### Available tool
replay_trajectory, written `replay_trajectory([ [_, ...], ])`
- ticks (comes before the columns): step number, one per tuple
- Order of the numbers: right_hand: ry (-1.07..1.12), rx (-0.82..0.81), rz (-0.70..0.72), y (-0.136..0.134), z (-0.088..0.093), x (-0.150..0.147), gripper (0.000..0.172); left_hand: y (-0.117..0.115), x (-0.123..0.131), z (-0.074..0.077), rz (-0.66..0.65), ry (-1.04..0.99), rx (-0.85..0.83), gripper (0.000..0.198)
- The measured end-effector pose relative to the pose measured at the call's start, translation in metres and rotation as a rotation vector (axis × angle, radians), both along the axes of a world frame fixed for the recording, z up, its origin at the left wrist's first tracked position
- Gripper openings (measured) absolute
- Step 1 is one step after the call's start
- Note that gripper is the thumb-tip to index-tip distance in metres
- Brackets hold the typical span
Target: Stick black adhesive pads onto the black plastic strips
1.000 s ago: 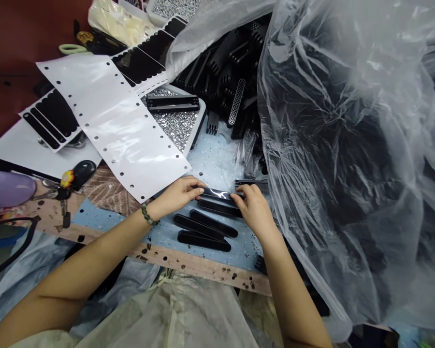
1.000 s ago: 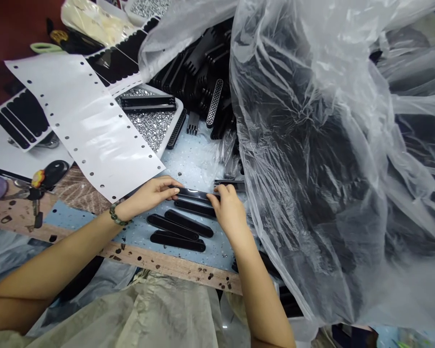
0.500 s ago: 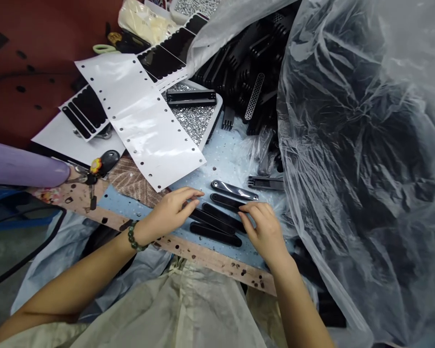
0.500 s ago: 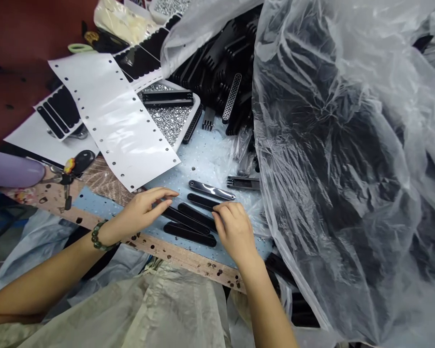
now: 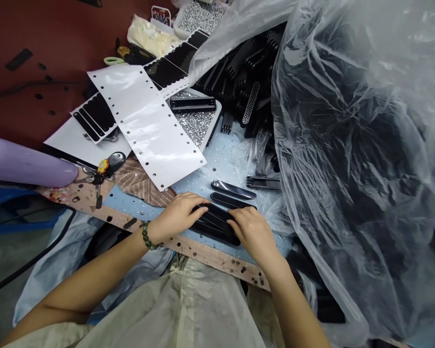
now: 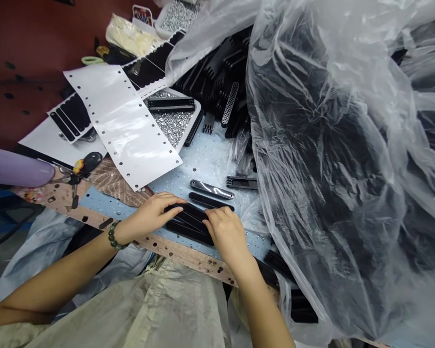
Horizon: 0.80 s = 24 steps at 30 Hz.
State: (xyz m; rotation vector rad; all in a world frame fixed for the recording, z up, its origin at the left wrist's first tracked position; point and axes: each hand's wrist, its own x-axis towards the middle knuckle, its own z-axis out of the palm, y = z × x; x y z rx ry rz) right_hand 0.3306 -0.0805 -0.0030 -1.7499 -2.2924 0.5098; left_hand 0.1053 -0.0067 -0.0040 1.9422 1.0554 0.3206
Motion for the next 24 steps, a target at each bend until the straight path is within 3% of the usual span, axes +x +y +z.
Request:
replay_trajectory([
  [3,0.068,0.064,-0.076,-0.005,0.005,0.0,0.02,-0.009,-0.002,0.013,0.157,-0.074,-0.068,0.034],
  [6,0.248,0.188,-0.189,-0.01,0.015,-0.011,0.018,-0.022,0.002,0.023,0.3,-0.28,-0.244,0.051],
  [9,0.404,0.214,-0.218,-0.016,0.03,-0.03,0.016,-0.035,0.013,0.026,0.209,-0.541,-0.481,0.07],
  [11,0.479,0.193,-0.184,-0.019,0.039,-0.041,0.016,-0.041,0.019,0.027,0.197,-0.616,-0.544,0.067],
  [17,0.503,0.377,-0.241,-0.018,0.056,-0.051,0.014,-0.055,0.013,0.03,0.231,-0.543,-0.58,0.056],
  [24,0.404,0.435,-0.201,-0.019,0.058,-0.057,0.022,-0.066,0.01,0.03,0.199,-0.447,-0.43,0.053],
])
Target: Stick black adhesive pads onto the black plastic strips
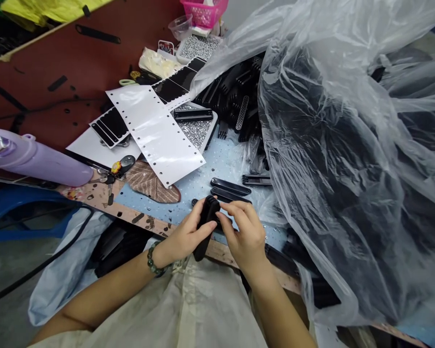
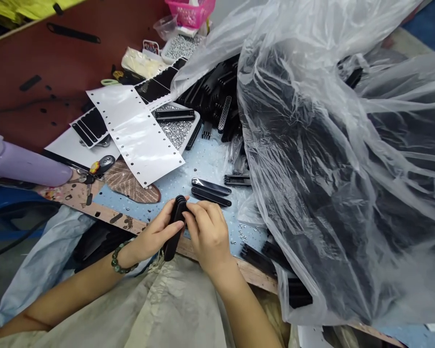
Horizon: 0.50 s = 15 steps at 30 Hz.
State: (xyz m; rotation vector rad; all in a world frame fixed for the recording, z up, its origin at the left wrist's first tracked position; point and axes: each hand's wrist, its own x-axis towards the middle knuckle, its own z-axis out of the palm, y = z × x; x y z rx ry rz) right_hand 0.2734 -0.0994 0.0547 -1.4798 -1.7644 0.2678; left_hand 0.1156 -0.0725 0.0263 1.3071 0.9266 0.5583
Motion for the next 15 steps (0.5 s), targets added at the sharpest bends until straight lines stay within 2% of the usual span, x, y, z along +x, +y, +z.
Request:
replay_trajectory([
  [3,-0.042,0.038,0.017,-0.003,0.0,0.0,0.024,-0.002,0.002,0.001,0.002,0.017,0.069,0.052],
  [8,-0.039,0.03,0.028,-0.005,0.001,0.0,0.021,-0.004,0.0,0.002,-0.027,0.046,0.06,0.054],
  [15,0.134,-0.179,0.106,-0.003,0.004,0.01,0.009,-0.005,-0.006,0.005,-0.13,0.166,0.145,0.055],
])
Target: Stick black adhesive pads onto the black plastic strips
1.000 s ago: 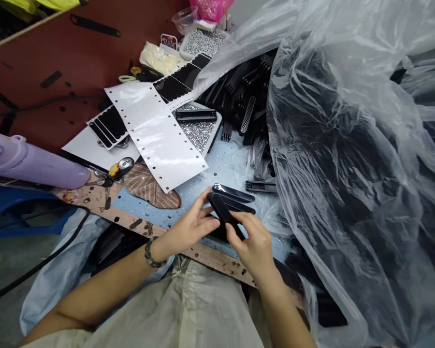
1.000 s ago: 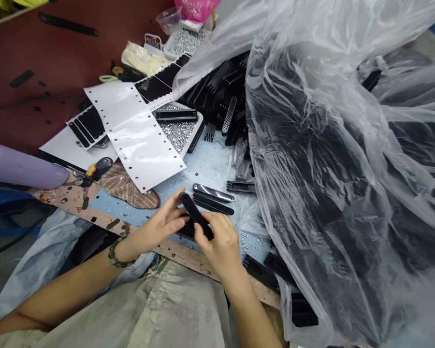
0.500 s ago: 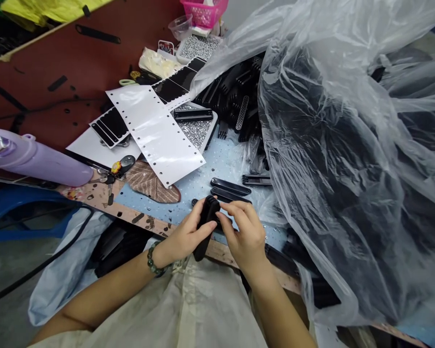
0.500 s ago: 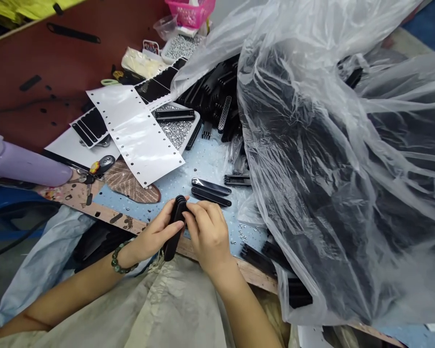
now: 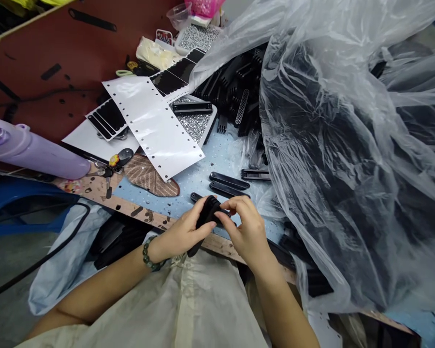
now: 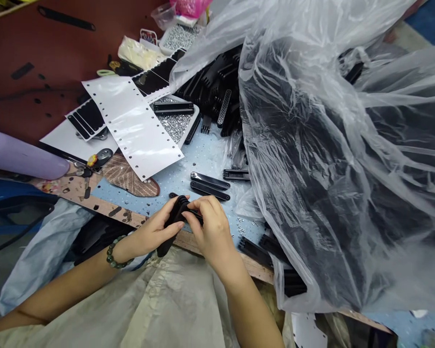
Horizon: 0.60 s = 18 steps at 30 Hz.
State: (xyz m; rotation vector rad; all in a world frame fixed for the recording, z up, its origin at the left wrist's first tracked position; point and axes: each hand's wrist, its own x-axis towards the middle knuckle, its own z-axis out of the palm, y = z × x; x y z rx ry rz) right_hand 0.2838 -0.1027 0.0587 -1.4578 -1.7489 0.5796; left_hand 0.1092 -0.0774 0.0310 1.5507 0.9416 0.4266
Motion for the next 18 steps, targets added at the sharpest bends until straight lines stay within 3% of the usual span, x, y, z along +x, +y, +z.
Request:
replay_trajectory([
  [5,0.08,-0.132,0.076,-0.002,0.004,0.005,0.011,-0.001,-0.001,0.005,-0.045,0.005,-0.037,0.06],
  [10,0.099,-0.079,0.091,-0.008,0.005,0.003,0.009,0.002,-0.003,0.001,0.045,-0.06,-0.029,0.055],
  [18,0.179,-0.109,-0.187,0.001,-0.013,0.003,0.011,0.002,0.001,0.006,-0.025,-0.052,-0.06,0.053],
])
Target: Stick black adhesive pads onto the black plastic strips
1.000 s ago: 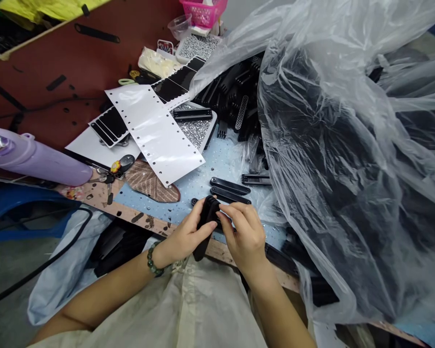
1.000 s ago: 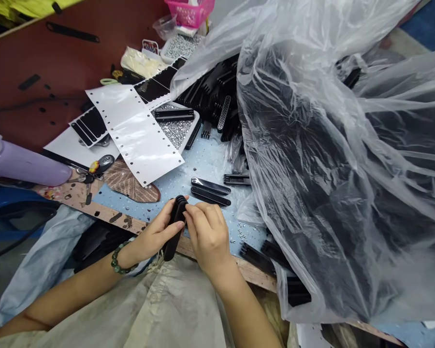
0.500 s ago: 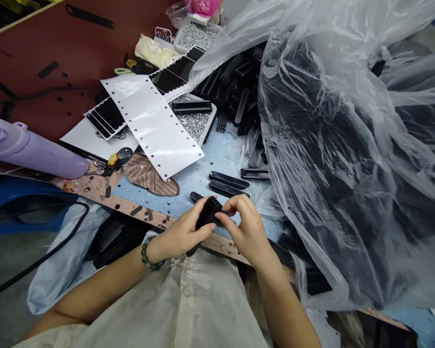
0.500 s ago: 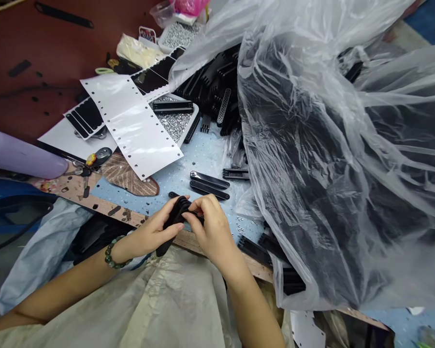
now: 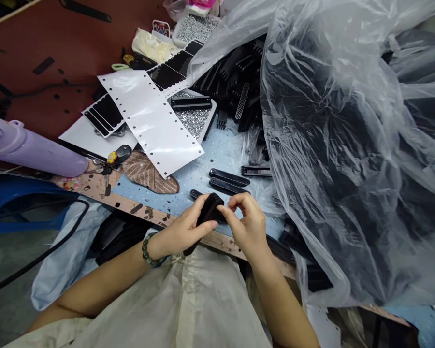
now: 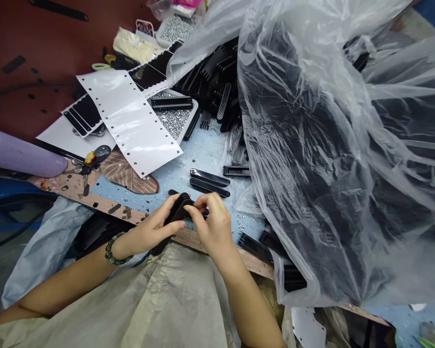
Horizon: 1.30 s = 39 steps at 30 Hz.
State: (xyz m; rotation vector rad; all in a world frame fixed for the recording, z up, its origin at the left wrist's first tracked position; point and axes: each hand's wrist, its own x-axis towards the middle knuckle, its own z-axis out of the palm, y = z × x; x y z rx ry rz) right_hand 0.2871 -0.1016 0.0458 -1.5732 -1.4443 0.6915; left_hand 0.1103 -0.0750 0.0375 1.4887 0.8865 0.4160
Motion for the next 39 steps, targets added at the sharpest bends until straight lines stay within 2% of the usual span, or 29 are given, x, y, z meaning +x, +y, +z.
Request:
replay_trajectory([
  [3,0.255,-0.105,-0.095,0.004,-0.01,0.005,0.016,0.0,0.0,0.0,-0.007,-0.1,-0.161,0.051],
  [6,0.525,-0.187,0.074,0.003,-0.014,0.006,0.032,-0.001,0.0,-0.005,-0.032,-0.204,-0.37,0.049],
  [8,0.557,-0.216,0.218,0.001,-0.013,0.004,0.043,-0.001,0.003,-0.01,-0.024,-0.217,-0.412,0.051],
  [10,0.533,-0.243,0.265,0.001,-0.013,0.001,0.039,-0.001,0.007,-0.014,0.008,-0.203,-0.393,0.055],
  [12,0.538,-0.274,0.219,0.002,-0.015,0.0,0.028,0.003,0.009,-0.014,0.005,-0.209,-0.424,0.059],
  [14,0.587,-0.27,0.115,0.004,-0.019,0.003,0.024,0.009,0.008,-0.01,-0.049,-0.243,-0.501,0.061],
  [18,0.651,-0.106,-0.138,0.008,-0.031,0.013,0.021,0.023,-0.006,0.001,-0.056,-0.259,-0.535,0.054],
  [22,0.676,-0.098,-0.205,0.008,-0.038,0.018,0.021,0.025,-0.017,0.003,-0.059,-0.288,-0.594,0.045],
  [26,0.607,-0.102,-0.219,0.006,-0.039,0.016,0.024,0.019,-0.014,0.0,-0.044,-0.245,-0.593,0.051],
  [28,0.57,-0.1,-0.179,0.004,-0.038,0.013,0.032,0.015,-0.011,-0.001,-0.026,-0.217,-0.566,0.053],
  [29,0.567,-0.107,-0.142,0.003,-0.036,0.011,0.041,0.013,-0.009,-0.002,-0.017,-0.21,-0.547,0.053],
  [32,0.594,-0.168,-0.052,-0.001,-0.033,0.004,0.086,0.006,-0.007,-0.004,-0.009,-0.179,-0.466,0.053],
  [33,0.602,-0.185,-0.047,-0.002,-0.032,0.002,0.093,0.004,-0.007,-0.005,-0.014,-0.156,-0.437,0.054],
  [35,0.613,-0.199,-0.056,-0.003,-0.031,-0.002,0.088,0.0,-0.008,-0.008,-0.023,-0.11,-0.38,0.054],
  [39,0.661,-0.178,-0.072,-0.006,-0.032,0.0,0.063,-0.006,-0.009,-0.008,-0.035,-0.078,-0.328,0.055],
])
